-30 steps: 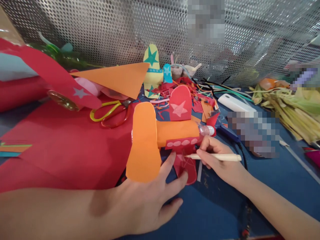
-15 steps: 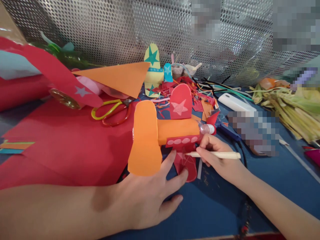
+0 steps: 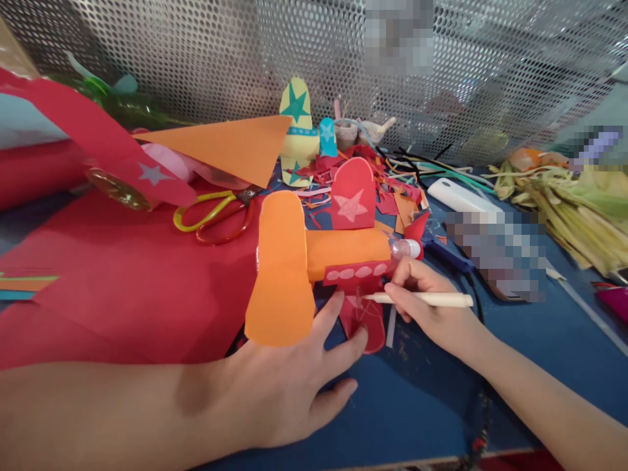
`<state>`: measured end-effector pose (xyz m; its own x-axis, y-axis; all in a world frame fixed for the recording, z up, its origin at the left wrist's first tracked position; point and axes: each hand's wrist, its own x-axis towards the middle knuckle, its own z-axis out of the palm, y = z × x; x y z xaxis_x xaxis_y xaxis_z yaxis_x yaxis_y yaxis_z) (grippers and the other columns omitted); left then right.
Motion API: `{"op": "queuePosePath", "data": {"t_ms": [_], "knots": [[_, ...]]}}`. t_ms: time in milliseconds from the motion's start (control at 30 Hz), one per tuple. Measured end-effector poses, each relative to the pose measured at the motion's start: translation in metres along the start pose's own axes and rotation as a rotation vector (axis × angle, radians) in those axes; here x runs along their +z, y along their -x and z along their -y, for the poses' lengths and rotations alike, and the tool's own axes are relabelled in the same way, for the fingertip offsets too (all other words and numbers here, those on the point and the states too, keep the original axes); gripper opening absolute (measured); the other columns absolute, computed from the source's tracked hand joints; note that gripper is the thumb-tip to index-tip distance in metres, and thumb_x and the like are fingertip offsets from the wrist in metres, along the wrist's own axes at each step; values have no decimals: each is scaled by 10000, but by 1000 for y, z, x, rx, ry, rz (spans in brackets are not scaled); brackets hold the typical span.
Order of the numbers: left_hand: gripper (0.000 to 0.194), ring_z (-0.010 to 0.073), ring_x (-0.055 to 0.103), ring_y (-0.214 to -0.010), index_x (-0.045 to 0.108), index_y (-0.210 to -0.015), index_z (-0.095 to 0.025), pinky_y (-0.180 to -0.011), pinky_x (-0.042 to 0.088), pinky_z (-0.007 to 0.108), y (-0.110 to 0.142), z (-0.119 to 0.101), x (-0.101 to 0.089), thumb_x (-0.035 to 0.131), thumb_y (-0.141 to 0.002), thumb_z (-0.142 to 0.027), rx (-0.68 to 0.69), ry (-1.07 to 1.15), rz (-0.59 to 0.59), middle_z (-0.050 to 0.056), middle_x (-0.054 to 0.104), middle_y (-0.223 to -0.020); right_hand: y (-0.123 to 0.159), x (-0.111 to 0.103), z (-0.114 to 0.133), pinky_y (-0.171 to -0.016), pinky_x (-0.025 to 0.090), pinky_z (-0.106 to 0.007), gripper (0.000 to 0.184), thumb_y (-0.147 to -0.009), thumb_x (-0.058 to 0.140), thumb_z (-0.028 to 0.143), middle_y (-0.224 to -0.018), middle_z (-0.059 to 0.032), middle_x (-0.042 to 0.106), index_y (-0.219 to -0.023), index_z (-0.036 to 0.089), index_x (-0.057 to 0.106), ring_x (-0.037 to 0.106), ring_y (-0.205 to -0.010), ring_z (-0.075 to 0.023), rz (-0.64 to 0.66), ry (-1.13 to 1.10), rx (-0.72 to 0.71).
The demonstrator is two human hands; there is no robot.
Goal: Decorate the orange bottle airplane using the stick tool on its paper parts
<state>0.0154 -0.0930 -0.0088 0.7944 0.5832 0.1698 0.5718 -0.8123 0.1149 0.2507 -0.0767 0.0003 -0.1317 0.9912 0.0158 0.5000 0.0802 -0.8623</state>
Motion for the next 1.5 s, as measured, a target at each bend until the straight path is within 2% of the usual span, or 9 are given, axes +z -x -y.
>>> {"op": "queuePosePath", "data": {"t_ms": [733,967,1500], "knots": [[460,281,657,-861,446,-1365,-342,-698,571,496,2,3,1,427,-911,-414,28,-17,3,159,418,-1420,-1,-1,0,-437,360,-227,213,-837,522,247,-479,63,488,-654,236,413,456,-419,-98,-17,-15,31],[459,293,664,-874,444,-1369,-343,-699,574,509,3,3,2,415,-916,-413,23,-7,-16,159,408,-1431,-1,-1,-1,-442,366,-230,213,-833,524,248,-472,66,486,-657,238,403,468,-418,-102,-16,-13,43],[470,325,659,-889,413,-1388,-348,-650,576,509,2,3,2,389,-925,-420,24,-16,24,179,406,-1425,0,-3,-2,-458,362,-232,210,-842,512,247,-469,79,472,-667,241,396,464,-421,-102,-17,-33,60]]}}
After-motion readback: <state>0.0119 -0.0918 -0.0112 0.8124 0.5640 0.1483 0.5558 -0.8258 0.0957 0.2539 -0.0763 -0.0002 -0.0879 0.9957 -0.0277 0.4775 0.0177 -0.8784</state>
